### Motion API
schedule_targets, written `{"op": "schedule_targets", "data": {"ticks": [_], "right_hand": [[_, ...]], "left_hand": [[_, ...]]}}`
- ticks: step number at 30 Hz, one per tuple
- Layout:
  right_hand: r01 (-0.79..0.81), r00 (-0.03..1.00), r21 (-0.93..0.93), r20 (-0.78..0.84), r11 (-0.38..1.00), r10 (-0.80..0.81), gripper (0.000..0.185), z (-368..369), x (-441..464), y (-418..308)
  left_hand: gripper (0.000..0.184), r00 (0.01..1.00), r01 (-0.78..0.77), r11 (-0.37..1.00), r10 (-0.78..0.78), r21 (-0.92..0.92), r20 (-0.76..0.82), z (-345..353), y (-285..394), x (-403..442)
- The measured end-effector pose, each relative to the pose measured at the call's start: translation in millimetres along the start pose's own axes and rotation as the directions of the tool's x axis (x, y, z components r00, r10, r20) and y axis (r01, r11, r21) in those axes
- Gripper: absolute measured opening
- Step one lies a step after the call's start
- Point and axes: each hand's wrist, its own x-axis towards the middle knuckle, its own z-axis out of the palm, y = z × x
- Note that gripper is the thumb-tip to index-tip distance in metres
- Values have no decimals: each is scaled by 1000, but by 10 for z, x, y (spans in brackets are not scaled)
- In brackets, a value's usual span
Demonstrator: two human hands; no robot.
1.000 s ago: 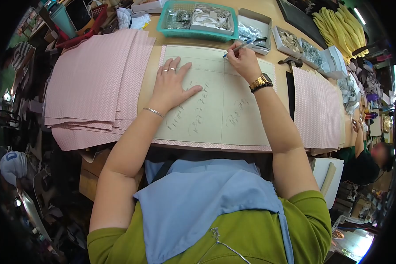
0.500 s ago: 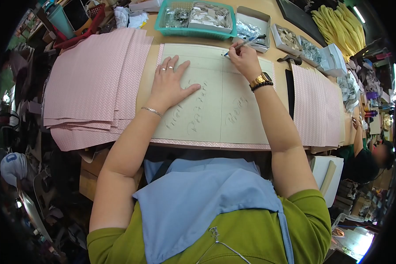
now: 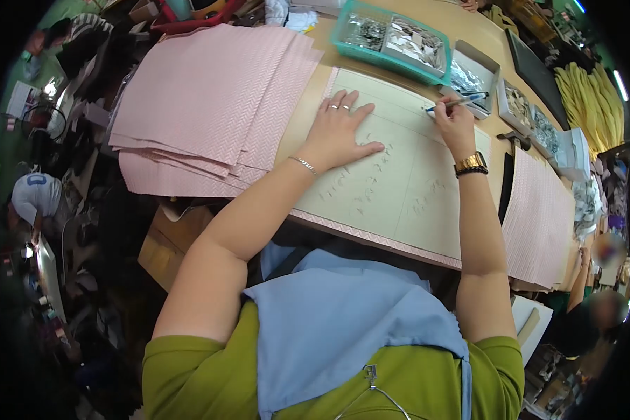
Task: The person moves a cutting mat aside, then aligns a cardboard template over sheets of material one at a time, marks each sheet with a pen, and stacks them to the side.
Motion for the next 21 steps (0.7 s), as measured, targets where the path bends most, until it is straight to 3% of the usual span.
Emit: {"op": "schedule_targets", "data": {"ticks": [5,8,9,11,12,16,18,21], "right_hand": [[36,999,-70,-33,997,-38,21,22,2,86],[83,995,54,-59,995,-80,14,-95,-182,-237],[95,994,317,-73,944,-76,8,-42,-293,-284],[328,936,276,32,903,-350,6,-25,-646,-634],[369,901,357,90,858,-424,9,64,-863,-774],[408,705,367,455,836,-544,16,195,-1518,-1360],[503,646,337,465,796,-605,17,340,-1625,-1352],[527,676,305,416,793,-608,17,512,-1650,-1349]], "left_hand": [[79,1000,3,1000,-4,-5,-25,30,-2,-14],[79,999,-4,1000,4,11,-33,53,-14,-10],[80,999,-2,1000,3,21,-32,58,-14,-10],[80,999,-12,999,13,33,-50,89,-32,-10],[81,998,-18,999,21,42,-62,101,-42,-14],[81,998,-14,999,17,50,-67,133,-41,-27],[82,998,-18,998,22,60,-66,130,-47,-23],[81,997,-26,998,30,58,-70,133,-54,-17]]}}
